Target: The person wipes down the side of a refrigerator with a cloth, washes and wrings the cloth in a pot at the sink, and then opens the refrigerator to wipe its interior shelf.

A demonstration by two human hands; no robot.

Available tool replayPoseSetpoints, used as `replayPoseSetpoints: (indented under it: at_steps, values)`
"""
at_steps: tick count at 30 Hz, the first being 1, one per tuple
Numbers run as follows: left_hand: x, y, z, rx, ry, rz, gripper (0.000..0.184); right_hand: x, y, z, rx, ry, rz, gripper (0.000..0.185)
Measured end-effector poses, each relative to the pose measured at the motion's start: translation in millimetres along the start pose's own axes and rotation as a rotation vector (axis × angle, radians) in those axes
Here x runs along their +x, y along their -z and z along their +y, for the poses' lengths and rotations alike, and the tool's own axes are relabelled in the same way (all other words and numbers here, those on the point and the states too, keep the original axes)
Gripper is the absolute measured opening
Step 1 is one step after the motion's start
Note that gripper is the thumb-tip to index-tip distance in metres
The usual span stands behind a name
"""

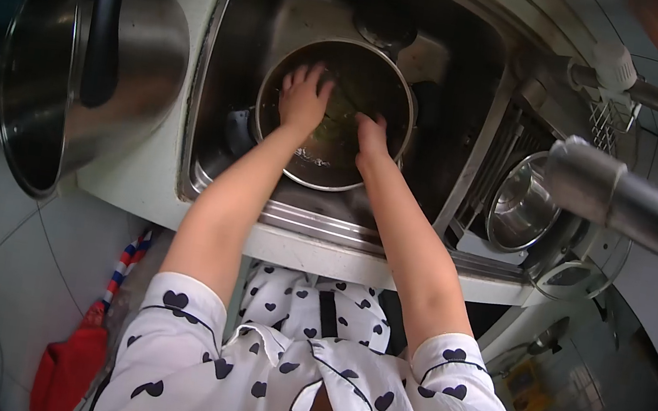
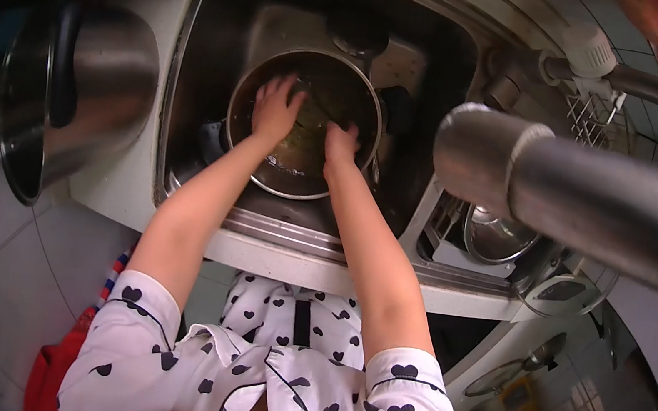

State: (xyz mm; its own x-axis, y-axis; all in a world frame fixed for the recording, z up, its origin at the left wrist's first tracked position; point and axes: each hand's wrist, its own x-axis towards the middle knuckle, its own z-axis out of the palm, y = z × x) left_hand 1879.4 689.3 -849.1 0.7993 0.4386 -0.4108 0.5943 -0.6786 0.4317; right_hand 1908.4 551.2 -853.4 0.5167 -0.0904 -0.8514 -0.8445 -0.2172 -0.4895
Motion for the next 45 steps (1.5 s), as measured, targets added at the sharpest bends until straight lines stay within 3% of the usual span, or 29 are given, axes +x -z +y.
replayPoseSetpoints:
  at_steps: [2,3,4,6,9,10,11,12,13,15,16,18,21,23,24,26,27,30,31,34,37,40,41,45]
  values:
    - [-2.2,-4.4,5.7,-0.210,0.200,0.127,0.052,-1.6,-3.7,-1.7,0.009,0.013,0.061,0.067]
    - [-14.1,-1.4,17.7,-0.013,0.148,0.136,0.056,-8.6,-7.4,-6.7,0.049,0.014,0.047,0.068]
    - [-11.5,-14.1,17.4,-0.194,0.183,0.113,0.055,-10.7,-10.8,-11.2,0.086,0.022,0.030,0.068]
    - [-9.2,-43.4,8.1,-0.550,0.257,0.065,0.053,-6.8,-17.3,-17.0,0.364,-0.173,-0.095,0.061]
    - [-29.3,3.6,36.4,-1.113,0.168,-0.303,0.042,-22.2,-18.6,-33.4,0.621,-0.288,-0.267,0.049]
    - [-43.2,24.6,50.3,-0.965,-0.020,-0.198,0.028,-22.9,-19.5,-32.3,0.694,-0.299,-0.347,0.046]
    - [-54.3,38.8,57.9,-0.869,-0.102,-0.189,0.026,-23.1,-20.3,-30.7,0.763,-0.314,-0.428,0.044]
    - [-62.9,53.2,65.5,-0.771,-0.187,-0.181,0.025,-9.4,-23.3,-18.8,0.850,-0.328,-0.534,0.042]
    - [-71.5,73.9,77.0,-0.638,-0.286,-0.039,0.027,6.4,-25.5,-5.1,0.936,-0.339,-0.641,0.040]
    - [-59.4,62.9,64.1,-0.501,-0.359,0.052,0.031,19.5,-15.7,15.5,0.930,-0.334,-0.749,0.041]
    - [-48.6,59.2,57.4,-0.432,-0.398,0.096,0.034,-29.3,-19.7,-10.7,0.929,-0.207,-0.539,0.045]
    - [-24.9,63.8,51.2,-0.316,-0.231,0.034,0.043,-70.3,-25.8,-46.7,0.601,-0.204,-0.266,0.042]
    - [-3.8,52.9,28.9,-0.143,-0.091,0.045,0.037,-69.6,-17.0,-45.6,0.420,0.047,-0.173,0.041]
    - [-1.2,36.1,20.2,-0.120,0.030,0.077,0.043,-51.8,-10.8,-38.1,0.162,0.147,0.015,0.045]
    - [-3.7,18.9,15.4,0.015,-0.030,0.067,0.050,-44.2,-7.6,-36.2,0.033,0.195,0.107,0.047]
    - [-14.1,-14.1,2.0,0.289,-0.143,0.050,0.069,-35.1,-1.7,-29.6,0.009,0.185,0.062,0.049]
    - [-19.2,-16.8,-1.8,0.275,-0.193,-0.188,0.083,-19.6,-2.3,-17.9,0.007,0.167,0.056,0.048]
    - [-15.1,22.9,4.3,0.556,-0.349,-0.375,0.079,-1.0,-4.1,-1.2,-0.039,0.141,0.065,0.040]
    - [-9.5,15.7,-1.4,0.478,-0.309,-0.338,0.082,0.8,-3.6,0.0,-0.059,0.141,0.074,0.037]
    - [-7.5,16.5,16.1,0.331,-0.158,-0.358,0.084,-8.3,2.9,-10.3,-0.163,0.466,0.155,0.026]
    - [-13.6,13.0,10.5,-0.241,-0.038,-0.205,0.088,-61.5,14.8,-40.5,-0.095,0.617,-0.058,0.016]
    - [-21.4,32.5,3.6,-0.367,-0.089,-0.235,0.091,-106.3,19.4,-56.1,0.050,0.719,-0.297,0.011]
    - [-25.8,40.6,4.1,-0.371,-0.135,-0.257,0.079,-118.6,21.4,-60.8,0.098,0.669,-0.374,0.011]
    - [-35.2,55.5,-3.7,-0.435,-0.383,-0.341,0.065,-158.8,35.7,-77.8,0.348,0.496,-0.579,0.014]
